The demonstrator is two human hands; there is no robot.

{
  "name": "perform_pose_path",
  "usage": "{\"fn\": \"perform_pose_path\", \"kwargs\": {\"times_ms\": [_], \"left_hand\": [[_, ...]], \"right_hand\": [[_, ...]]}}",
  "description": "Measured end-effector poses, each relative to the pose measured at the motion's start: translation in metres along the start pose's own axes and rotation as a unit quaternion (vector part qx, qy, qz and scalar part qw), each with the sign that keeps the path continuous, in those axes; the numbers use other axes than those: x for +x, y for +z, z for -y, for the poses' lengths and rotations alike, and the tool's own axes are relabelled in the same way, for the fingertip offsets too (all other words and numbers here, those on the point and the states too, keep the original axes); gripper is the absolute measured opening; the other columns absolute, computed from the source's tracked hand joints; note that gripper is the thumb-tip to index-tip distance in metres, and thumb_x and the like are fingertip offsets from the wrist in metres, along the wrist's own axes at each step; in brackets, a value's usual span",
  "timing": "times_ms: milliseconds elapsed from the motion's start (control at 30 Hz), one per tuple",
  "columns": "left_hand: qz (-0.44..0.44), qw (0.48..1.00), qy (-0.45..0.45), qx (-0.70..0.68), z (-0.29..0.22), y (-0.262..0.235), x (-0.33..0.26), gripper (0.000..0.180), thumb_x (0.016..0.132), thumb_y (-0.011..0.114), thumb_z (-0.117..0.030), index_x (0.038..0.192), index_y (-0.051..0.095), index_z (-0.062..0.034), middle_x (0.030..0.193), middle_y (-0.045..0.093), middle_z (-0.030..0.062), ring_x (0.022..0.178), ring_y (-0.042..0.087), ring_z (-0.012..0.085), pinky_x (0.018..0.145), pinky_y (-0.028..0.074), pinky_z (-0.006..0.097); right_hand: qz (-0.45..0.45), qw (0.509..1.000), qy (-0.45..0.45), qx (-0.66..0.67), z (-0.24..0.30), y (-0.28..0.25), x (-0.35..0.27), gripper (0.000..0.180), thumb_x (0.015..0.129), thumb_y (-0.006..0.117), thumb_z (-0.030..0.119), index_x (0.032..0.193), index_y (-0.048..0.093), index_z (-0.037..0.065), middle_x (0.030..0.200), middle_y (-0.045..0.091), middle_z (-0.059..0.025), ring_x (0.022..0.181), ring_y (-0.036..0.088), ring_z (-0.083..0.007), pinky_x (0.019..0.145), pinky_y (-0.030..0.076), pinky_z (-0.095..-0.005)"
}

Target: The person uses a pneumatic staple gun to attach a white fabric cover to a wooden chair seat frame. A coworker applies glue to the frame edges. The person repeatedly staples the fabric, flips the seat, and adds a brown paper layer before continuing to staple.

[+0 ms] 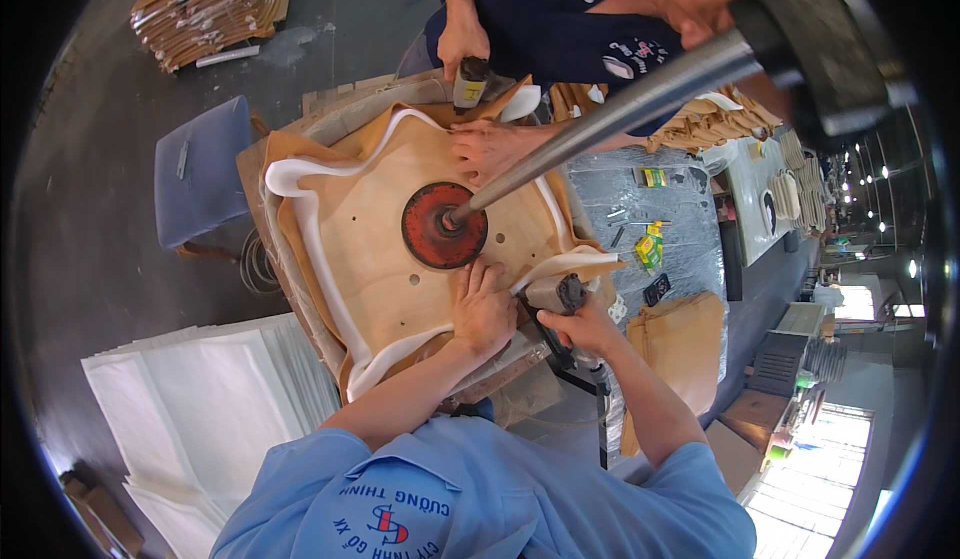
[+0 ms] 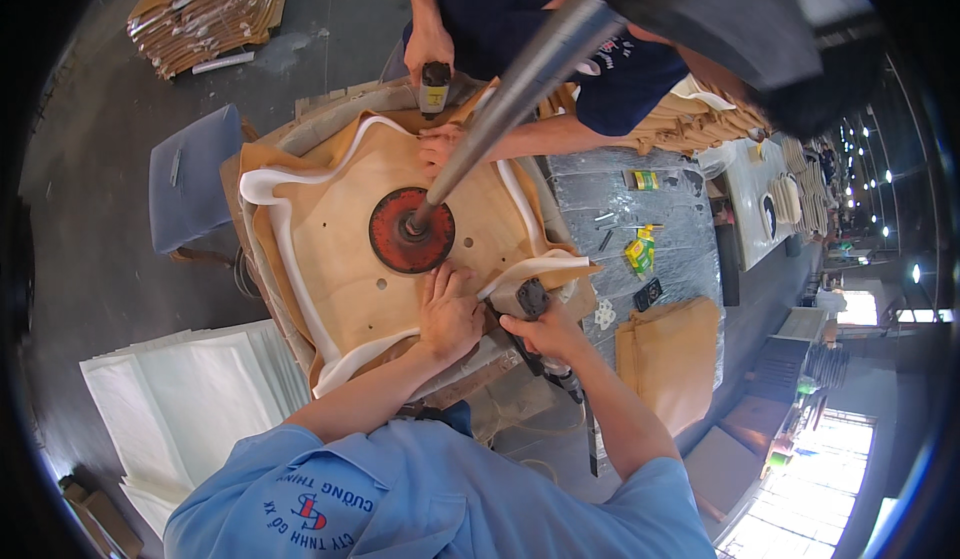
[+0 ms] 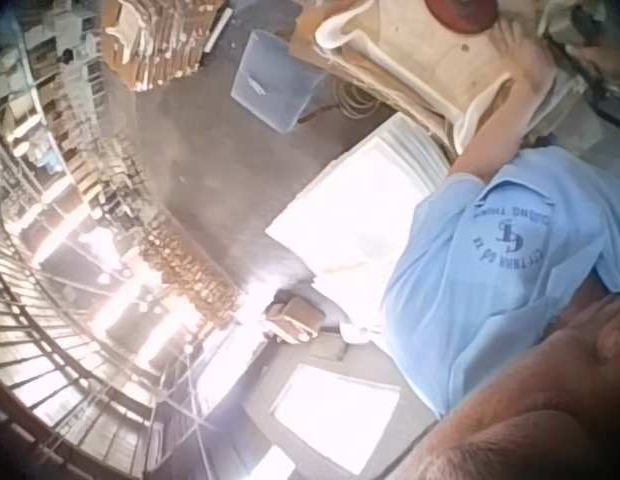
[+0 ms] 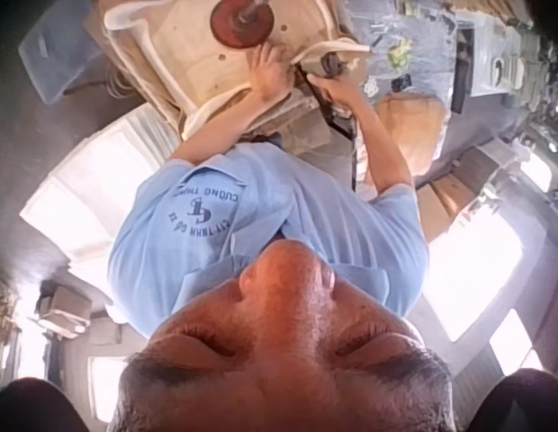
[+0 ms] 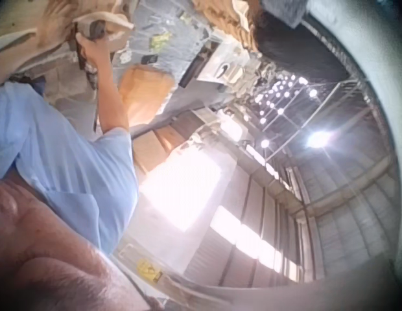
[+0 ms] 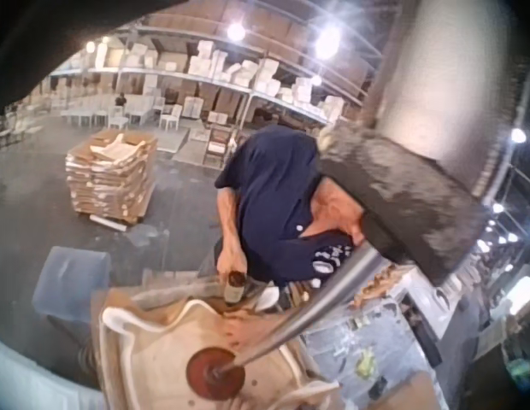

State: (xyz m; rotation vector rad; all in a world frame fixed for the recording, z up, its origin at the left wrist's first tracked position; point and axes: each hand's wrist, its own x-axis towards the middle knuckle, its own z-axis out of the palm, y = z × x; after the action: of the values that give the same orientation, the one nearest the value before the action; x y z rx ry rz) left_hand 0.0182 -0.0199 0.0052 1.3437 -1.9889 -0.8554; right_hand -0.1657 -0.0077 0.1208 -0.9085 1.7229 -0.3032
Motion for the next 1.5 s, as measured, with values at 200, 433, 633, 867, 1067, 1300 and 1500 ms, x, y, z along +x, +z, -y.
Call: {"fn": "perform_pose_path", "kwargs": {"times_ms": [200, 433, 633, 867, 1067, 1300, 1500], "left_hand": [[0.008, 1.000, -0.007, -0.007, 0.000, -0.001, 0.000, 0.019, 0.085, 0.070, -0.020, 0.089, 0.082, -0.0047, 0.143, 0.057, 0.0106, 0.149, 0.036, 0.0379, 0.128, 0.023, 0.055], [-0.001, 1.000, 0.024, 0.000, 0.002, -0.008, -0.005, 0.023, 0.087, 0.072, -0.024, 0.091, 0.082, -0.0035, 0.145, 0.055, 0.0130, 0.151, 0.034, 0.0398, 0.128, 0.021, 0.057], [0.024, 1.000, 0.007, 0.005, 0.006, -0.012, -0.007, 0.023, 0.090, 0.072, -0.024, 0.092, 0.082, -0.0036, 0.148, 0.053, 0.0140, 0.153, 0.032, 0.0413, 0.128, 0.021, 0.058], [0.027, 1.000, -0.008, 0.004, 0.002, -0.012, -0.008, 0.020, 0.089, 0.072, -0.022, 0.089, 0.080, -0.0037, 0.146, 0.055, 0.0136, 0.151, 0.036, 0.0413, 0.128, 0.021, 0.056], [0.048, 0.998, 0.019, 0.032, 0.001, -0.026, -0.017, 0.022, 0.087, 0.076, -0.026, 0.092, 0.081, -0.0046, 0.147, 0.053, 0.0140, 0.151, 0.034, 0.0418, 0.127, 0.020, 0.061], [0.025, 0.999, 0.003, 0.025, 0.011, -0.019, -0.019, 0.018, 0.087, 0.076, -0.024, 0.092, 0.081, -0.0074, 0.148, 0.052, 0.0135, 0.150, 0.034, 0.0418, 0.127, 0.019, 0.062], [0.018, 1.000, 0.000, 0.013, 0.010, -0.020, -0.020, 0.017, 0.087, 0.076, -0.024, 0.090, 0.081, -0.0082, 0.148, 0.052, 0.0126, 0.150, 0.034, 0.0409, 0.127, 0.019, 0.062]], "right_hand": [[0.002, 0.998, 0.022, -0.063, 0.001, 0.000, 0.008, 0.030, 0.089, 0.085, 0.025, 0.102, 0.072, 0.002, 0.076, 0.069, -0.0038, 0.052, 0.058, -0.0115, 0.049, 0.047, -0.0316], [-0.063, 0.982, -0.065, -0.166, -0.003, 0.008, 0.017, 0.040, 0.087, 0.087, 0.029, 0.111, 0.073, 0.000, 0.077, 0.071, -0.0073, 0.054, 0.062, -0.0161, 0.056, 0.053, -0.0362], [0.000, 0.998, -0.011, -0.063, 0.005, 0.003, 0.003, 0.032, 0.089, 0.085, 0.026, 0.102, 0.070, 0.001, 0.075, 0.069, -0.0039, 0.054, 0.061, -0.0123, 0.053, 0.051, -0.0329], [-0.012, 0.993, -0.003, -0.119, 0.010, 0.014, -0.001, 0.038, 0.087, 0.086, 0.026, 0.110, 0.071, 0.000, 0.077, 0.070, -0.0061, 0.053, 0.061, -0.0122, 0.051, 0.050, -0.0323], [-0.042, 0.990, -0.040, -0.128, 0.003, 0.016, 0.006, 0.043, 0.086, 0.087, 0.026, 0.115, 0.071, -0.001, 0.076, 0.070, -0.0067, 0.053, 0.062, -0.0134, 0.052, 0.051, -0.0328], [0.002, 0.996, -0.015, -0.088, -0.001, 0.013, -0.007, 0.032, 0.088, 0.086, 0.026, 0.098, 0.071, 0.000, 0.073, 0.069, -0.0034, 0.053, 0.061, -0.0121, 0.051, 0.050, -0.0322], [-0.034, 0.993, -0.013, -0.111, 0.012, 0.029, -0.008, 0.031, 0.088, 0.086, 0.026, 0.098, 0.073, -0.001, 0.072, 0.068, -0.0036, 0.053, 0.060, -0.0116, 0.052, 0.049, -0.0322]]}}
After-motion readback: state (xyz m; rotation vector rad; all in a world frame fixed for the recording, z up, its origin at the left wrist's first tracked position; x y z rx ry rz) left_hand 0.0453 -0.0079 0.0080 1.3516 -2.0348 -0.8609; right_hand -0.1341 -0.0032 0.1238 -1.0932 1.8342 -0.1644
